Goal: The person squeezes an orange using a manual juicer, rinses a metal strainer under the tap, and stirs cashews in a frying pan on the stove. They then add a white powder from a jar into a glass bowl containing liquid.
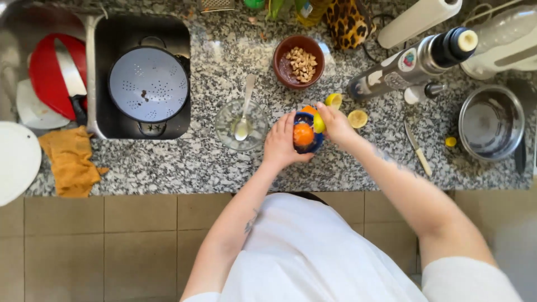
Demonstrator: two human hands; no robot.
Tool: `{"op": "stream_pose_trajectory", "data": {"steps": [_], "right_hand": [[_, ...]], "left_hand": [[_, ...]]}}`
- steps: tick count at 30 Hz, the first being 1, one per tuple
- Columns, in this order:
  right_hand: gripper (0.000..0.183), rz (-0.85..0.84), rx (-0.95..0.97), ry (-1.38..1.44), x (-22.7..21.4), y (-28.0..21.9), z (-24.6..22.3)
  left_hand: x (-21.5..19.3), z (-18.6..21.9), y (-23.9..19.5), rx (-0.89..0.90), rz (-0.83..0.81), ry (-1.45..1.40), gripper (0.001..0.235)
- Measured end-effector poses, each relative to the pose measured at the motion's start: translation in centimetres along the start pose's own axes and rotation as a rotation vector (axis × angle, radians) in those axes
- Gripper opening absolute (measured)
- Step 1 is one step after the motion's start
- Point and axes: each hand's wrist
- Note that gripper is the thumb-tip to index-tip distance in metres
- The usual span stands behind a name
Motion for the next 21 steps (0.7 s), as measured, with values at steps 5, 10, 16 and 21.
{"op": "stream_pose_trajectory", "data": {"steps": [5, 10, 16, 21], "right_hand": [[0.031, -0.094, -0.212, 0.126, -5.0, -4.2, 1.7], [0.048, -0.241, -0.318, 0.352, -8.1, -6.7, 3.2], [0.061, -0.294, -0.321, 0.556, -8.7, -6.4, 6.2], [0.062, -0.34, -0.323, 0.712, -10.1, -6.0, 7.0]], "left_hand": [[-2.9, 3.2, 0.2, -0.065, -0.07, 0.05, 0.137], [-4.4, 5.8, 0.3, -0.154, -0.081, -0.076, 0.135], [-4.2, 7.8, 3.1, -0.196, 0.257, 0.084, 0.037], [-3.1, 6.3, 3.5, -0.128, 0.267, 0.273, 0.019]]}}
Point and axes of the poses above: each hand's wrist, its own y-axis towards the middle knuckle, its own x-axis out of the palm, z = x × y, and after that the axes turned 6 degrees about z, right-handed
